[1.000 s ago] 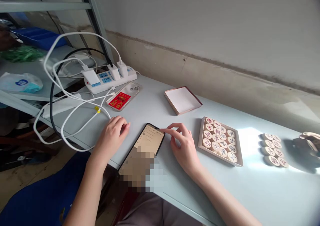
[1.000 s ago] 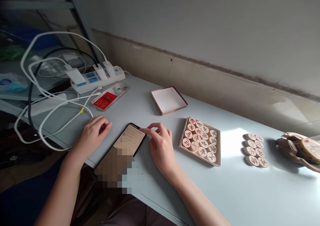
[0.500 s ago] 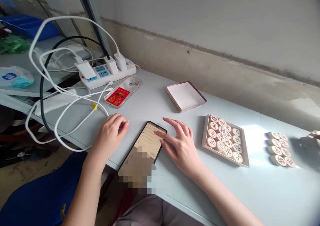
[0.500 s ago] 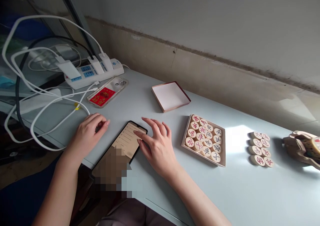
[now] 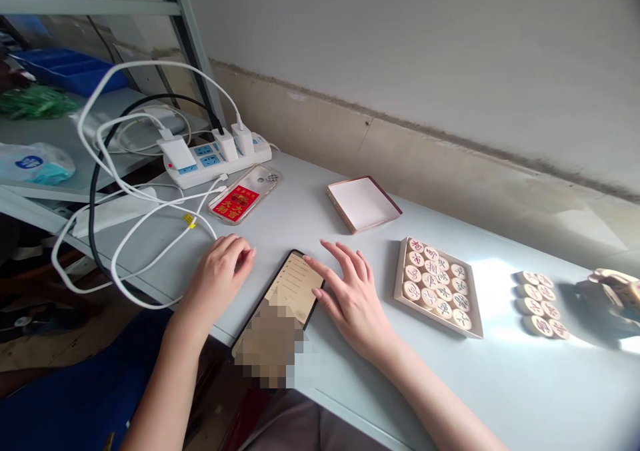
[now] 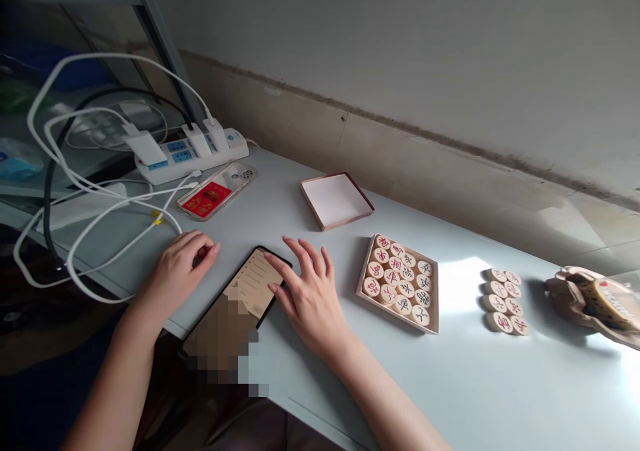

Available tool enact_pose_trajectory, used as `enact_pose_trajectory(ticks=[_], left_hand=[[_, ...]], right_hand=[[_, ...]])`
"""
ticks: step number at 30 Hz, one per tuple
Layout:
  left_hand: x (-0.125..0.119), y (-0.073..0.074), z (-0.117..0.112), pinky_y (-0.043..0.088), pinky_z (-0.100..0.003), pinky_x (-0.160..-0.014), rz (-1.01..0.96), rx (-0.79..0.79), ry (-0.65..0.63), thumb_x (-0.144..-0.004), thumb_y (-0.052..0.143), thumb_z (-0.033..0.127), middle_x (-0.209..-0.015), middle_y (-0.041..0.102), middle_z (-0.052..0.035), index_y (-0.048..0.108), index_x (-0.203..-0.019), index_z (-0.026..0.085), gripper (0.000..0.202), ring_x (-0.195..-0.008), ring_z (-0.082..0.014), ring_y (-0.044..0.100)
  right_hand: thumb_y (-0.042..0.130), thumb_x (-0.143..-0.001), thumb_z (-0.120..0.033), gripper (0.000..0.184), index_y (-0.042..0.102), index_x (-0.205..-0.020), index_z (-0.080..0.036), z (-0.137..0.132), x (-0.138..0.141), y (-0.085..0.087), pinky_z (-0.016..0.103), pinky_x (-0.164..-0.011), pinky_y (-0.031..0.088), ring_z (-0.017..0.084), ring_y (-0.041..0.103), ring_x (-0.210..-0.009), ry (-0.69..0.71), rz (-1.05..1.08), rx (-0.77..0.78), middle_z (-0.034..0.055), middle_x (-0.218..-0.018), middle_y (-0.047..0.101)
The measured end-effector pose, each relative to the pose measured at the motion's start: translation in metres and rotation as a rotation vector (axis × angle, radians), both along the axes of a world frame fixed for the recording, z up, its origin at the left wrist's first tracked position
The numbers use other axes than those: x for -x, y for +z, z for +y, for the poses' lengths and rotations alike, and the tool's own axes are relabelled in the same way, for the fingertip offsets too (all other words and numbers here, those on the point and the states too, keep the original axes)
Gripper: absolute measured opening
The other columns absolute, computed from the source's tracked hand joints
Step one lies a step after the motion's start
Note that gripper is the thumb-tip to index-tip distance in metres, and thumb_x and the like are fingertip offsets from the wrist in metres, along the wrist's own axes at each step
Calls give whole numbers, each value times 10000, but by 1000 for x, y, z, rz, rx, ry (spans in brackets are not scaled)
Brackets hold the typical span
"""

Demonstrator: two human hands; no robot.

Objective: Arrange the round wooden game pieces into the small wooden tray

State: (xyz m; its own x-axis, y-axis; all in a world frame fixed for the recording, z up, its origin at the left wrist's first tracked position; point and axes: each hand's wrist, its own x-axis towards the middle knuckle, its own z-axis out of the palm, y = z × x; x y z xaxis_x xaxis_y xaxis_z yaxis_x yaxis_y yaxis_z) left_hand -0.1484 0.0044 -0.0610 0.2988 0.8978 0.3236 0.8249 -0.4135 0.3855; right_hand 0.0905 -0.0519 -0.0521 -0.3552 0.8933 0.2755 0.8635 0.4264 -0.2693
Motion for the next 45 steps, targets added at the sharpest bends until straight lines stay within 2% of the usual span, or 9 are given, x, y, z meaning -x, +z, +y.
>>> enact_pose_trajectory(ticks=[4,9,18,25,29,34,38,41,45], left_hand=[[1,-2,0,373,-282,-656,-3,-7,-1,-903,393,259,-732,492,-13,407,-708,209,201,-711,-172,478],[0,-2,0,373,-283,-669,-1,4,-5,-898,388,247,-745,499,-16,410,-715,208,189,-730,-176,480],[1,-2,0,371,-286,-668,-1,-23,-17,-899,391,240,-736,484,-14,401,-715,207,188,-726,-177,469],[1,-4,2,373,-286,-667,27,-51,-13,-894,400,233,-737,505,-19,404,-705,207,191,-733,-182,476],[0,4,-3,388,-300,-698,39,-128,10,-907,395,269,-757,537,-31,456,-736,199,195,-756,-191,503],[-7,22,-52,388,-367,-867,-146,-295,226,-900,422,348,-1016,605,-75,536,-1006,198,216,-949,-229,547],[-21,12,-113,387,-419,-946,-235,-218,277,-739,587,570,-1294,481,-152,330,-1350,172,772,-1154,-309,482],[-32,-7,-142,369,-474,-961,-190,-199,354,-622,648,653,-1342,439,-208,207,-1424,128,1056,-1191,-371,452],[-41,-17,-150,263,-522,-1035,-153,-189,418,-696,617,597,-1286,526,-182,176,-1439,138,978,-1157,-357,488]], right_hand=[[361,-943,-419,445,361,-1380,-334,0,0,0,559,-1085,213,268,211,-1356,14,-30,22,32,-1486,254],[321,-946,-461,415,429,-1329,-348,0,1,0,580,-1096,166,265,169,-1376,17,-79,45,-4,-1501,220],[237,-939,-525,589,163,-1463,-266,-1,0,-4,532,-1119,152,238,121,-1392,-4,-44,-24,42,-1515,181],[274,-946,-492,453,400,-1356,-346,-3,2,-1,583,-1098,133,258,123,-1390,15,-69,8,-8,-1512,191],[281,-948,-486,472,344,-1389,-334,-3,1,0,577,-1099,132,245,139,-1386,-3,-37,-15,13,-1507,207],[315,-944,-478,406,456,-1300,-346,-6,4,-1,578,-1088,142,250,175,-1375,23,1,-21,1,-1482,268],[325,-962,-350,391,400,-1337,-271,-8,-4,12,459,-1077,234,203,313,-1307,-85,170,-151,42,-1442,340],[308,-943,-204,354,502,-1233,-269,-3,-39,31,389,-987,329,189,449,-1178,-236,216,-258,34,-1314,493],[384,-871,-120,371,589,-1134,-282,3,-122,48,391,-891,377,230,506,-1089,-395,23,-110,33,-1189,586]])
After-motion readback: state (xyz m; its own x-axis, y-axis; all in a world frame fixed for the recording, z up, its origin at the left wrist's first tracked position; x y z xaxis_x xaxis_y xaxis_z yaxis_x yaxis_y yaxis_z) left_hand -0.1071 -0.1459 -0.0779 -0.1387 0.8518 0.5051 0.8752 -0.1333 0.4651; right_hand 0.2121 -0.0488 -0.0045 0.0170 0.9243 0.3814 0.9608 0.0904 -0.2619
